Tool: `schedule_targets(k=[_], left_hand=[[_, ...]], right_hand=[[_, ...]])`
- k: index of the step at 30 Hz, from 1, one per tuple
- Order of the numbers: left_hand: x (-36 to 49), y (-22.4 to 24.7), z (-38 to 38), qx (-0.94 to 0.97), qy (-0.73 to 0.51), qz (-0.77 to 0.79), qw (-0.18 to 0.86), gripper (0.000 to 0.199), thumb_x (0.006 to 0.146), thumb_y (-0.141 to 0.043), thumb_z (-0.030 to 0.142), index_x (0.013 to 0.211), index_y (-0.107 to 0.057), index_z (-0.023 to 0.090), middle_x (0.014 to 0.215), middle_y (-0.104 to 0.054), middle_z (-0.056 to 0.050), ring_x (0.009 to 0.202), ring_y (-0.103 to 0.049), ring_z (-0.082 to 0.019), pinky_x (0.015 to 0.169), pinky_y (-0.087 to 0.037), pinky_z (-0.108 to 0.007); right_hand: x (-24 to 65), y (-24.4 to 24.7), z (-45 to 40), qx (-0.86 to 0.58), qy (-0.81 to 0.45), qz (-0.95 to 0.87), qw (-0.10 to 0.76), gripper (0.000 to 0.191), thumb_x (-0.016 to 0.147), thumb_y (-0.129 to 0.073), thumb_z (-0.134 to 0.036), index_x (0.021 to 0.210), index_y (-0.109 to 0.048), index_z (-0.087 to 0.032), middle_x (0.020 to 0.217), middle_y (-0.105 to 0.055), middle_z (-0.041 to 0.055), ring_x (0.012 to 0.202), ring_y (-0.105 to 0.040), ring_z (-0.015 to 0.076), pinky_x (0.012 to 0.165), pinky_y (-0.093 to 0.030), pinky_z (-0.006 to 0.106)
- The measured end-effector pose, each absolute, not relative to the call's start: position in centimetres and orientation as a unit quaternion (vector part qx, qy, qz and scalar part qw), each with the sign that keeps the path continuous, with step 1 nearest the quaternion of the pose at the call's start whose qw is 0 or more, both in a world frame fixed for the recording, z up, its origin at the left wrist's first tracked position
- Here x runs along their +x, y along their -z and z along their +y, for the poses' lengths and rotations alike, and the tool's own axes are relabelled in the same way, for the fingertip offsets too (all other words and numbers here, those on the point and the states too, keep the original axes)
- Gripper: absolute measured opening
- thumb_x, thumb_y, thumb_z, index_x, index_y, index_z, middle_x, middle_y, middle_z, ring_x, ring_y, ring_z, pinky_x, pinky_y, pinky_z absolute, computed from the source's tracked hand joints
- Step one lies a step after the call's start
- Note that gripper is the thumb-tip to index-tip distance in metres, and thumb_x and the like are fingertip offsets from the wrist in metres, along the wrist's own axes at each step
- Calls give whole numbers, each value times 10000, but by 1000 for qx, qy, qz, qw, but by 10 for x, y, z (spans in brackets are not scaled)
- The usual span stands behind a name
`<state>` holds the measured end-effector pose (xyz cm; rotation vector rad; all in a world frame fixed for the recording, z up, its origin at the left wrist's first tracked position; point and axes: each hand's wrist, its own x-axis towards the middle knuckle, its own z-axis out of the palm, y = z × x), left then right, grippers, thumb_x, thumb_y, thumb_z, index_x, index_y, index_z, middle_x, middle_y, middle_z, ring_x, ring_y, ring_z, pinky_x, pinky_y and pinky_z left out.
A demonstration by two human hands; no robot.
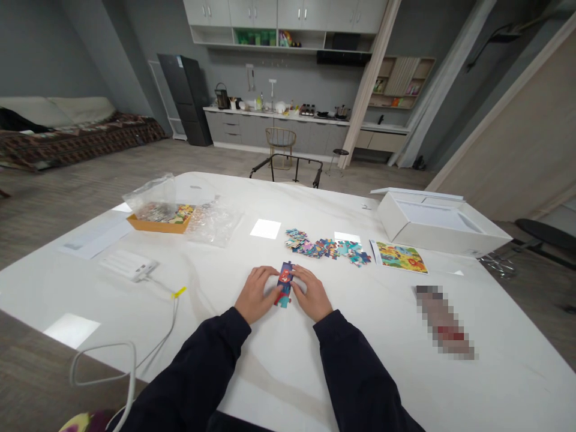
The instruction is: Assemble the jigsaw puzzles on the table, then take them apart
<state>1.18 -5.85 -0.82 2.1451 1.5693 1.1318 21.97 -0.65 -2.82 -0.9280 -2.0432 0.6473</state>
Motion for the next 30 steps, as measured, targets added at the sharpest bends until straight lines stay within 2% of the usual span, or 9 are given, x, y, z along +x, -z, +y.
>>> schedule_targets(k=[5, 9, 13, 15, 20, 23, 27, 30], left_hand=[[6, 19, 32, 651, -434, 607, 142, 255, 872, -625, 207, 1125, -626, 240, 1133, -658, -75, 1074, -610, -268, 968, -514, -449], [7, 25, 94, 637, -435, 619, 152, 304, 879, -634, 257, 1182, -625, 235, 1133, -657, -80, 1045, -627, -261, 977, -499, -453], [9, 26, 129, 648, -421, 610, 172, 369, 852, -687, 327, 1209, -659, 240, 982, -665, -62, 964, -638, -256, 949, -498, -438], [8, 26, 141, 657, -416, 602, 182, 356, 821, -720, 330, 1164, -681, 246, 971, -686, -55, 926, -633, -249, 921, -503, -419], [2, 30, 157, 660, -417, 592, 200, 242, 746, -778, 304, 962, -682, 255, 967, -733, -33, 860, -622, -233, 845, -509, -386], [1, 29, 158, 643, -439, 584, 227, 300, 724, -789, 291, 977, -639, 236, 1019, -736, -40, 849, -634, -208, 796, -517, -357], [5, 14, 137, 606, -508, 544, 281, 338, 730, -779, 287, 1010, -604, 214, 1119, -725, -82, 964, -655, -216, 733, -514, -318], [12, -7, 91, 649, -504, 495, 282, 295, 775, -759, 300, 1027, -632, 216, 1167, -717, -91, 1062, -657, -236, 802, -533, -350]], right_hand=[[220, 30, -7, -367, -237, -824, 361, 311, 917, -646, -232, 1216, -733, -237, 1334, -692, 106, 1301, -605, 286, 1164, -414, 566], [221, 28, -9, -374, -246, -812, 375, 349, 952, -608, -243, 1291, -691, -238, 1363, -671, 107, 1322, -585, 272, 1153, -444, 529], [221, 21, -9, -389, -256, -787, 405, 366, 979, -555, -225, 1329, -657, -253, 1393, -647, 105, 1324, -579, 258, 1140, -469, 501], [220, 18, -8, -394, -257, -780, 412, 367, 979, -549, -212, 1328, -653, -258, 1406, -638, 100, 1323, -579, 254, 1138, -475, 491], [220, 15, -8, -409, -267, -767, 416, 348, 983, -540, -216, 1305, -664, -258, 1399, -643, 97, 1304, -596, 255, 1120, -494, 476], [221, 15, -7, -413, -275, -759, 421, 327, 990, -533, -233, 1281, -678, -259, 1372, -659, 94, 1288, -608, 256, 1123, -490, 471], [221, 15, -6, -414, -281, -751, 431, 305, 993, -530, -256, 1251, -691, -240, 1336, -680, 101, 1268, -622, 251, 1117, -489, 457], [222, 16, -5, -413, -281, -748, 437, 304, 999, -511, -256, 1241, -692, -227, 1328, -683, 107, 1256, -628, 250, 1115, -484, 457]])
